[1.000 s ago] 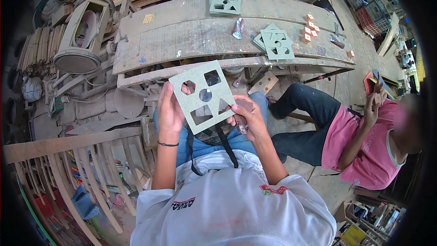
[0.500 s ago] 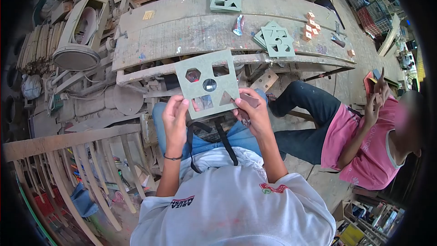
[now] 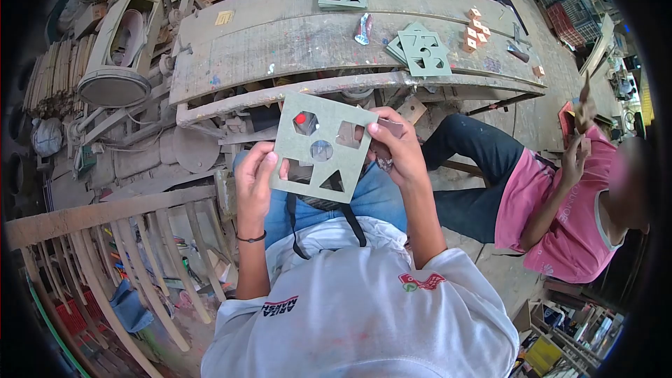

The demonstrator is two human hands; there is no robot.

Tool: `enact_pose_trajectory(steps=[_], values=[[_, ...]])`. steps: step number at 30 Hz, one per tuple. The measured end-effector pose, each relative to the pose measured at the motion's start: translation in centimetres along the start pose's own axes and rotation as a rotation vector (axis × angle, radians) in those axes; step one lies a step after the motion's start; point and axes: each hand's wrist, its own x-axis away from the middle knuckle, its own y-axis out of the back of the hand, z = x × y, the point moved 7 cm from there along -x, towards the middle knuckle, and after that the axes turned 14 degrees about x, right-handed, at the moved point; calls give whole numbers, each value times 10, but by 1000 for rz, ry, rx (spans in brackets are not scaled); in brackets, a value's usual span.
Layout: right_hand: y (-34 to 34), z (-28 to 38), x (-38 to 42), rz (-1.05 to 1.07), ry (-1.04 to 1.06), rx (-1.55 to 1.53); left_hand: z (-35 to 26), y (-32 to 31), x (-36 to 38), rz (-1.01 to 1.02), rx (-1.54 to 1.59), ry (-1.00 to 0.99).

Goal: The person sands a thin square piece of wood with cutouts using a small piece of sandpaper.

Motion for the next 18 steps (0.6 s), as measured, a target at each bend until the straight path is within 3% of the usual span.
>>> enact_pose_trajectory(steps=[3,5,9,10,14,18], values=[[5,-1,0,0,-5,15,-6,3,1,5,-92,-4],[-3,-6,1,179,-59,153,-8,3,2,13,-140,0],[-12,-14,10,258,-118,347,-12,-3,2,41,-187,9],[-16,-9,7,222,18,313,-14,-6,1,62,-244,6],[-16,3,5,191,-54,148,-20,-18,-1,159,-386,-25],[-14,6,5,167,-54,411,-23,-18,1,129,-365,-53]])
